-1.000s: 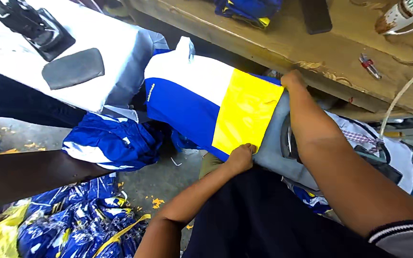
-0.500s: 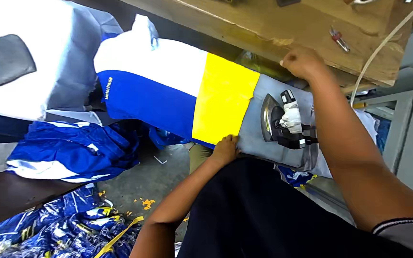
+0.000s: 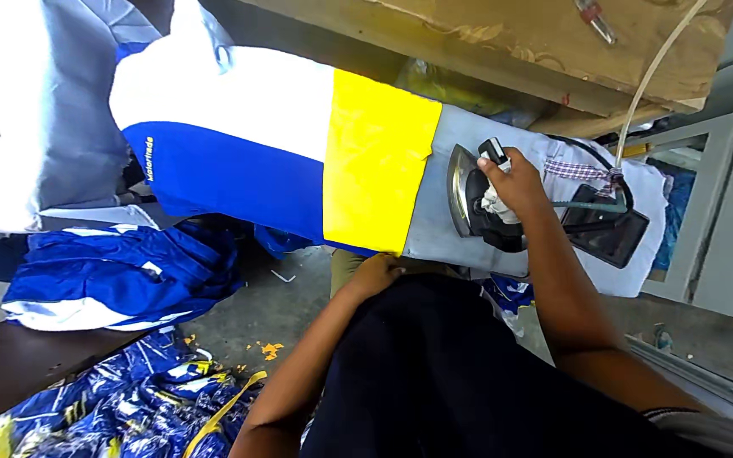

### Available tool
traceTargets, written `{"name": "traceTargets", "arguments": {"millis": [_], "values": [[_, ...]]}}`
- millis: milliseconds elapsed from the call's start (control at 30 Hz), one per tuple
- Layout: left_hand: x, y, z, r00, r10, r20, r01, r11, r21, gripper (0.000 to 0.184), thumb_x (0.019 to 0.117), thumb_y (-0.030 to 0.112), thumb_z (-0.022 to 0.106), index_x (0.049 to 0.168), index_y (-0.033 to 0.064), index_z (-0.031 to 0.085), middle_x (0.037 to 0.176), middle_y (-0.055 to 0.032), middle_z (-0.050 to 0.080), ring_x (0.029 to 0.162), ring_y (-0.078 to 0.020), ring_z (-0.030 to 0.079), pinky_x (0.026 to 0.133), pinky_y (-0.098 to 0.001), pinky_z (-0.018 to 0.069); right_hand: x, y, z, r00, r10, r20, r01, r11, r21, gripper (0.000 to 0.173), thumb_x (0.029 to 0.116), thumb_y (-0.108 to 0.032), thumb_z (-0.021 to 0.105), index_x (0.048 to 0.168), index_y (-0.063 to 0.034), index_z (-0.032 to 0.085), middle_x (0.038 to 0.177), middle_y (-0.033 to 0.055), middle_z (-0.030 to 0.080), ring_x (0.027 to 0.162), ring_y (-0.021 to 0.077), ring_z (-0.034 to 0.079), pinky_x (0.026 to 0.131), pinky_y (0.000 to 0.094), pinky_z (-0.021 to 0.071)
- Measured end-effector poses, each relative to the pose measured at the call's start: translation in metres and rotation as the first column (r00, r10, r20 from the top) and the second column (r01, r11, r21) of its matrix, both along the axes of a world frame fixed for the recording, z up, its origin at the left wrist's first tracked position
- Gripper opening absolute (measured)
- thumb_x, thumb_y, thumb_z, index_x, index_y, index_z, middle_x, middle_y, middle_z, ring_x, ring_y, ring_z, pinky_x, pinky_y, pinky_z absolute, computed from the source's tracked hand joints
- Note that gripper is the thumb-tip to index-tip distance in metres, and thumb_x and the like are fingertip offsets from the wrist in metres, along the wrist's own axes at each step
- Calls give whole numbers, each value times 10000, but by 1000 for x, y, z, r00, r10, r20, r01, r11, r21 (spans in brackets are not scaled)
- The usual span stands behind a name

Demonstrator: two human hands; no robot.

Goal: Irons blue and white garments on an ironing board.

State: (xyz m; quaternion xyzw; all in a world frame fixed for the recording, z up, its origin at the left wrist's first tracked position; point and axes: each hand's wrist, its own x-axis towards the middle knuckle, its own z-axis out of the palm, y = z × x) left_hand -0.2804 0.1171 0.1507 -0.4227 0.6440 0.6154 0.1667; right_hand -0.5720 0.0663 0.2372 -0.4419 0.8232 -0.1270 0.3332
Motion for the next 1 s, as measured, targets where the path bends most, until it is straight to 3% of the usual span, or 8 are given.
{"name": "traceTargets", "arguments": {"millis": [100, 200, 300, 467, 667, 767, 867, 1000], "values": [[25, 18, -26, 918, 396, 12, -384, 884, 266, 420, 1076, 250, 542, 1369, -50, 552, 1302, -214, 612, 1128, -230, 612, 1001, -389, 481, 15, 14, 8, 986, 169, -1, -169, 985, -43, 554, 1049, -428, 582, 1432, -30, 543, 1119, 279, 692, 1011, 439, 682, 889, 634, 506], [30, 30, -51, 589, 800, 116, -734, 469, 491, 483, 1043, 117, 586, 1466, -6, 387, 1266, -151, 613, 1030, -176, 669, 889, -329, 568, 31, 18, 9, 961, 277, 2, -276, 959, -57, 545, 1037, -429, 603, 1443, -67, 566, 1095, 253, 719, 956, 420, 709, 851, 626, 535], [27, 33, -70, 305, 945, 120, -776, 174, 606, 366, 1011, -16, 574, 1352, 3, 444, 1129, -107, 646, 964, -173, 688, 856, -336, 589, 50, 10, 0, 942, 336, 0, -336, 942, -21, 562, 1041, -458, 589, 1462, -87, 553, 1037, 250, 725, 893, 429, 711, 808, 631, 540], [19, 34, -80, 213, 968, 133, -754, 77, 652, 195, 982, -62, 596, 1162, 0, 550, 974, -68, 685, 857, -144, 688, 817, -314, 592, 93, -32, -3, 909, 407, -90, -395, 910, 127, 579, 1042, -524, 546, 1419, -86, 578, 1044, 258, 714, 968, 463, 697, 822, 654, 524], [18, 25, -78, 325, 932, 163, -817, 190, 544, 269, 961, -16, 665, 1209, -26, 561, 999, -82, 691, 853, -126, 688, 783, -282, 587, 153, -110, 1, 868, 491, -73, -485, 871, 80, 561, 1039, -539, 537, 1356, -80, 605, 1098, 218, 708, 1036, 406, 695, 858, 619, 536], [18, 22, -77, 566, 819, 97, -785, 499, 367, 259, 1017, 129, 642, 1205, -42, 591, 1032, -94, 674, 867, -112, 649, 795, -274, 547, 169, -128, 4, 859, 509, -58, -506, 860, 66, 546, 1049, -532, 520, 1371, -97, 595, 1128, 193, 709, 1069, 380, 692, 870, 596, 537], [32, 18, -63, 890, 453, 54, -456, 884, 104, 401, 1063, 271, 569, 1284, -60, 623, 1261, -232, 657, 1191, -288, 633, 1080, -455, 464, 161, -113, 5, 858, 512, -42, -508, 858, 80, 552, 1050, -541, 515, 1365, -96, 594, 1113, 204, 709, 1056, 396, 695, 861, 609, 538], [67, 8, -22, 964, 239, 114, -241, 971, -2, 425, 1072, 324, 548, 1259, -39, 666, 1264, -255, 663, 1233, -373, 620, 1103, -561, 431, 123, -53, 1, 894, 446, -31, -442, 892, 99, 527, 1053, -491, 542, 1361, -68, 603, 1053, 253, 710, 988, 460, 697, 829, 664, 528]]}}
